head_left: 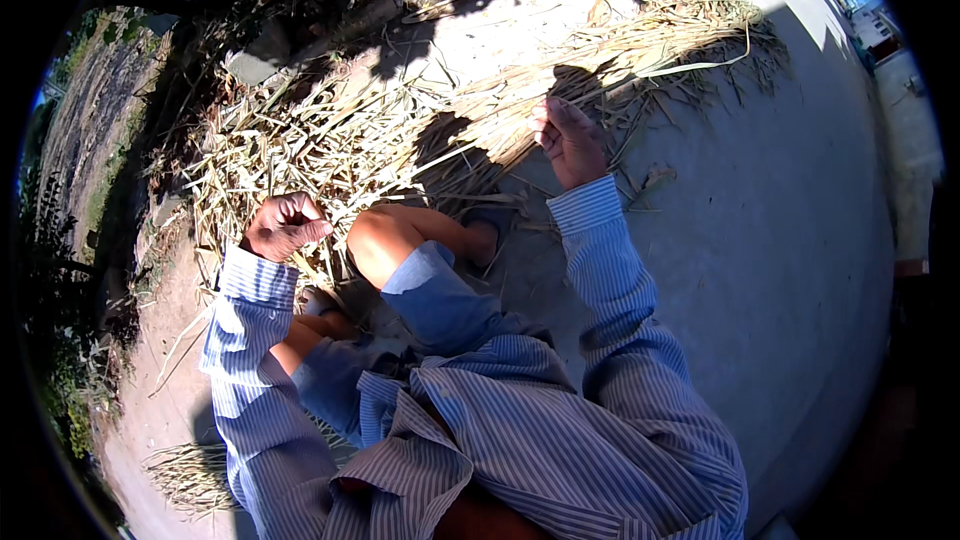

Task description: The person sits on a concrete surface outdoors and repeatedly picks up dried plant stalks. They strip the stalks by hand, separating the fibrous material from the core, and place the processed stalks into a pile on the ground.

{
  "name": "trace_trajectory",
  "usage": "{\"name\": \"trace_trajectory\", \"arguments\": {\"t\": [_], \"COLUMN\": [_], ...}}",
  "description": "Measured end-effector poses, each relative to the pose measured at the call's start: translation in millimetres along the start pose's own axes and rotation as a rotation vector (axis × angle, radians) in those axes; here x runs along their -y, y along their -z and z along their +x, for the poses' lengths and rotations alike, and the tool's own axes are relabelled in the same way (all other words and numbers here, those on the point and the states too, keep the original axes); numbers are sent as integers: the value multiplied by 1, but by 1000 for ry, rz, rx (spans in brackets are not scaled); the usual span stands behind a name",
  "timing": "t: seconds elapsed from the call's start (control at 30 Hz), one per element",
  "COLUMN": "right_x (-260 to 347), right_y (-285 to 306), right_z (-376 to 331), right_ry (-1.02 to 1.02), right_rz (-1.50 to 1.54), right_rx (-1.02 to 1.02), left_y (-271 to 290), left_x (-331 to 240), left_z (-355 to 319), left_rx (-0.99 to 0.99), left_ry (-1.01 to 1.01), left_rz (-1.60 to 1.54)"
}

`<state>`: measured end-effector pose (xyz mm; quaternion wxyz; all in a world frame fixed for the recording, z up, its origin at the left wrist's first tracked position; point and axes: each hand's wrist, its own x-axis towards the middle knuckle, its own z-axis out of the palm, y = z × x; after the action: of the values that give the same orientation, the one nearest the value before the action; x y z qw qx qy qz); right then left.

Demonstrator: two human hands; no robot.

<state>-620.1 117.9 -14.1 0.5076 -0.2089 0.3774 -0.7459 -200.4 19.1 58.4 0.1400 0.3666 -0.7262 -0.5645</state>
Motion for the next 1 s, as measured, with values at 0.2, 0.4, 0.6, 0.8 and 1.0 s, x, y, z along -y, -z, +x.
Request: {"name": "trace_trajectory", "arguments": {"t": [0.2,0.4,0.6,0.8,1.0], "right_x": [-9,6,34,60,62], "right_y": [-2,24,71,58,21], "right_z": [4,13,27,24,10], "right_ry": [10,21,29,-35,-169], "right_rz": [-85,-108,-77,-134,-280], "right_rx": [-155,-287,-337,-126,170], "left_y": [-2,-10,0,19,26], "left_x": [1,-7,-2,12,29], "left_z": [-5,-10,-24,-37,-41], "left_rx": [-34,9,-15,-42,-49], "left_ry": [-16,-28,-5,24,3], "left_rz": [80,11,16,-5,47]}}
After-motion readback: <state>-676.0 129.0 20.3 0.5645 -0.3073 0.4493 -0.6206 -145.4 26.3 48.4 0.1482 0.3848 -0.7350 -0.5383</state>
